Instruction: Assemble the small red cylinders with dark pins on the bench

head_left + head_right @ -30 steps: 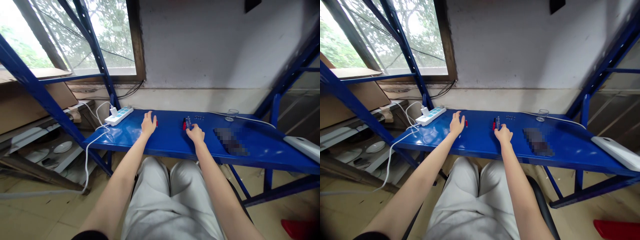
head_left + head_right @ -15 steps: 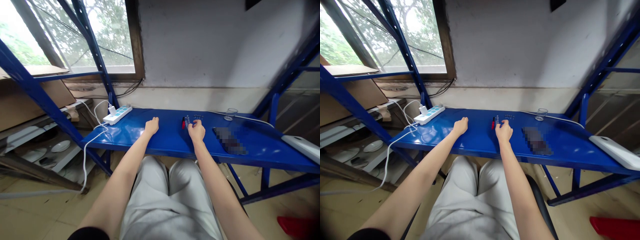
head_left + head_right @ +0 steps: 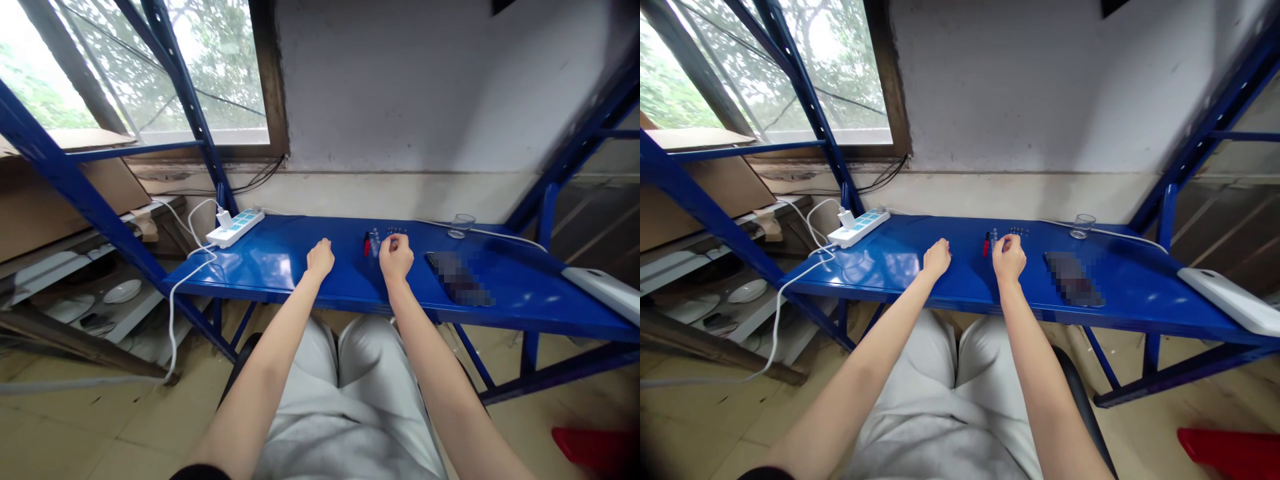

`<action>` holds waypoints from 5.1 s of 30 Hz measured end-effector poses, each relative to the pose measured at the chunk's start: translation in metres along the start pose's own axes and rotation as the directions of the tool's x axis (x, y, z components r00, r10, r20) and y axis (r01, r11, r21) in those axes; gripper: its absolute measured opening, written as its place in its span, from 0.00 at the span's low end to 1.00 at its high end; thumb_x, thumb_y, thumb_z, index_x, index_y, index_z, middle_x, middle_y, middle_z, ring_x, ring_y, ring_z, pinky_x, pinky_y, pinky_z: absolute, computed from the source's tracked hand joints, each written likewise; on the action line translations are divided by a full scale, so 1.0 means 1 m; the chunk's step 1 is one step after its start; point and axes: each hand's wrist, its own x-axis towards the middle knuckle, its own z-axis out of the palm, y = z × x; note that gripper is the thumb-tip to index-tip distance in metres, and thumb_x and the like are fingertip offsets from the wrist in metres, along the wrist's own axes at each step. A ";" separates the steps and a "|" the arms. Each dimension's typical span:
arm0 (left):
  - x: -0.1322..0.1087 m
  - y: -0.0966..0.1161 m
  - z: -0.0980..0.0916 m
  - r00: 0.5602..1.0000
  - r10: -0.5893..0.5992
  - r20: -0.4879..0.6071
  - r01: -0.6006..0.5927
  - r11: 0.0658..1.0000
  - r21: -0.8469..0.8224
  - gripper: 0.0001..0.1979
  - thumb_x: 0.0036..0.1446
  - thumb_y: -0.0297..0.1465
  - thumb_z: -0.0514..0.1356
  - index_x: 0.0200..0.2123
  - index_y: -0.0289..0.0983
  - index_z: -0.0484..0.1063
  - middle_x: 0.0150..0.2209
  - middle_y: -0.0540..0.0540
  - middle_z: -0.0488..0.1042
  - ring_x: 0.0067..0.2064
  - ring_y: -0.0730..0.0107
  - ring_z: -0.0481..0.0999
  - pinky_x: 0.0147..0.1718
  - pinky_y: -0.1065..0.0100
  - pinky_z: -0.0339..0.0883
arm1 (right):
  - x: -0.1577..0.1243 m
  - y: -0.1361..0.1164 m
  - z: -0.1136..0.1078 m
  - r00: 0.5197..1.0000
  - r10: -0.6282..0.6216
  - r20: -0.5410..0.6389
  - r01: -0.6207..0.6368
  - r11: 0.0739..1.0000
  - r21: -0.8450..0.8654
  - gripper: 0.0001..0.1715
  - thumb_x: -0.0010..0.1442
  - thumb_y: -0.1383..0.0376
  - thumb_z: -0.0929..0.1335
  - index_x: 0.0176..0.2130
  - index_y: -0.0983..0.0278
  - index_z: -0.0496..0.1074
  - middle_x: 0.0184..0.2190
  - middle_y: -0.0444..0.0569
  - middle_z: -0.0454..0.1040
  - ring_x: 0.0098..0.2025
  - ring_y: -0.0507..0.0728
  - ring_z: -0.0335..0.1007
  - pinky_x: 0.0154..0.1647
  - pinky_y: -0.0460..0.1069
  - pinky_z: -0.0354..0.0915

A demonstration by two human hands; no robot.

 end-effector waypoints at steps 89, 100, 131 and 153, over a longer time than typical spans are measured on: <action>-0.007 0.054 0.047 0.985 0.115 0.131 -0.075 0.957 -0.280 0.06 0.46 0.32 0.62 0.22 0.37 0.71 0.24 0.45 0.71 0.33 0.65 0.71 0.29 0.70 0.60 | 0.000 0.035 0.013 0.930 -0.095 0.354 0.140 0.985 -0.103 0.11 0.52 0.58 0.65 0.32 0.60 0.75 0.29 0.49 0.76 0.34 0.57 0.71 0.29 0.47 0.60; -0.020 0.053 0.021 0.953 0.302 -0.005 -0.297 0.935 -0.191 0.14 0.53 0.29 0.55 0.44 0.39 0.69 0.33 0.46 0.71 0.39 0.65 0.68 0.39 0.67 0.60 | 0.000 0.032 0.012 0.918 -0.063 0.391 0.131 0.980 -0.150 0.11 0.53 0.59 0.65 0.34 0.60 0.75 0.30 0.51 0.76 0.35 0.58 0.71 0.32 0.48 0.60; 0.008 -0.013 0.004 0.995 0.089 -0.047 -0.101 0.879 -0.466 0.04 0.49 0.29 0.59 0.30 0.36 0.71 0.28 0.49 0.72 0.26 0.75 0.67 0.29 0.71 0.61 | -0.013 0.013 0.002 0.968 -0.186 0.171 0.176 0.982 0.073 0.11 0.55 0.57 0.61 0.29 0.62 0.64 0.22 0.43 0.67 0.26 0.52 0.64 0.25 0.45 0.51; 0.000 -0.042 -0.006 0.970 -0.128 -0.209 -0.019 0.810 -0.587 0.02 0.50 0.26 0.57 0.30 0.35 0.68 0.28 0.49 0.71 0.24 0.77 0.66 0.28 0.73 0.61 | -0.016 -0.045 0.055 0.768 -0.320 0.554 0.480 0.861 -0.168 0.09 0.59 0.62 0.60 0.37 0.62 0.66 0.34 0.49 0.74 0.35 0.56 0.70 0.29 0.46 0.57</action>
